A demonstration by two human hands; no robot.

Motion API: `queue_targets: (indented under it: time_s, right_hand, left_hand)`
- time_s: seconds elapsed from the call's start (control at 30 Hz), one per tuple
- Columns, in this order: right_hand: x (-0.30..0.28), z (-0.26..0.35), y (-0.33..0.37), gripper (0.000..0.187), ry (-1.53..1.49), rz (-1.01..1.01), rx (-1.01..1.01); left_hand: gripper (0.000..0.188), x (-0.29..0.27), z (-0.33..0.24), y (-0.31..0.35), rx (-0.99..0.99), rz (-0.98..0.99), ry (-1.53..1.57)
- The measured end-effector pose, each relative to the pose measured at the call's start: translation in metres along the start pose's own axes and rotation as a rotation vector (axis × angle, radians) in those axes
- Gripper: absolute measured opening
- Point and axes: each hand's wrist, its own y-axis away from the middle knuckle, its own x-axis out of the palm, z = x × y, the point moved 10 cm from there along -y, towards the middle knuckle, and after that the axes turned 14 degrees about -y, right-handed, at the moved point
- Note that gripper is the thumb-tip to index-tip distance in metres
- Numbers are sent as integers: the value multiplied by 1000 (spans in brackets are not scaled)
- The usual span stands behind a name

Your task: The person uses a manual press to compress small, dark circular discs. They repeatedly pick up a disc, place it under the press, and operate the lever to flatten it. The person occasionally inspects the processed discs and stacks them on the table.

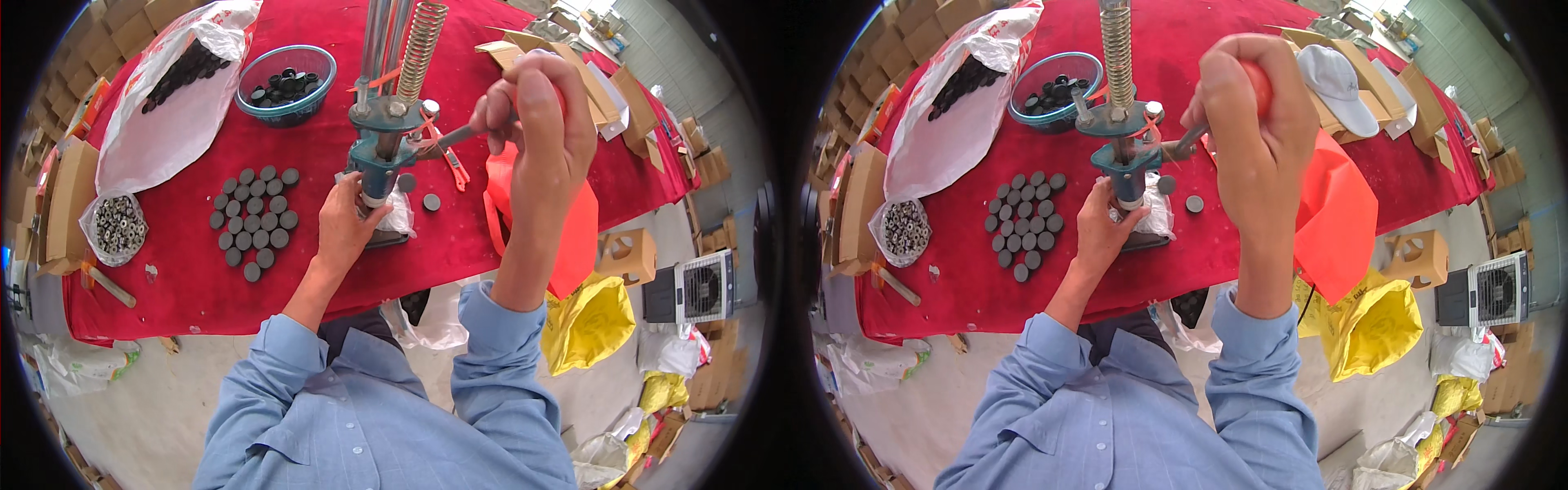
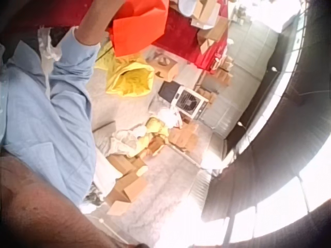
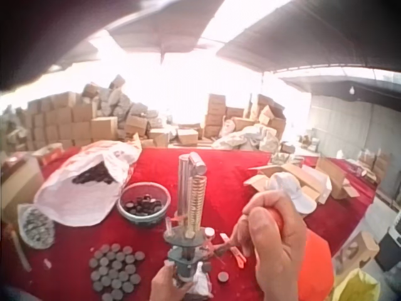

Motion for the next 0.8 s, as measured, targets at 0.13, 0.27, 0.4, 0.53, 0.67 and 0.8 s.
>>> queue_targets:
  time_s: [0.13,0.27,0.4,0.53,0.67,0.8]
  right_hand:
    - [-6,9,31,17,-47,29,-139]
    - [-12,13,87,25,-75,113,-272]
    - [-32,-14,174,33,-46,61,-341]
    - [-35,-21,197,29,-9,-35,-218]
    - [-34,-10,176,26,31,48,-259]
    - [-24,4,139,28,-16,90,-271]
  left_hand:
    - [62,-16,-14,1,61,2,-95]
    - [48,-46,8,-6,177,48,-284]
    - [45,-58,54,-16,133,62,-773]
    - [45,-54,79,-22,133,117,-738]
    - [39,-60,97,-19,16,125,-613]
    - [36,-69,88,-13,5,57,-507]
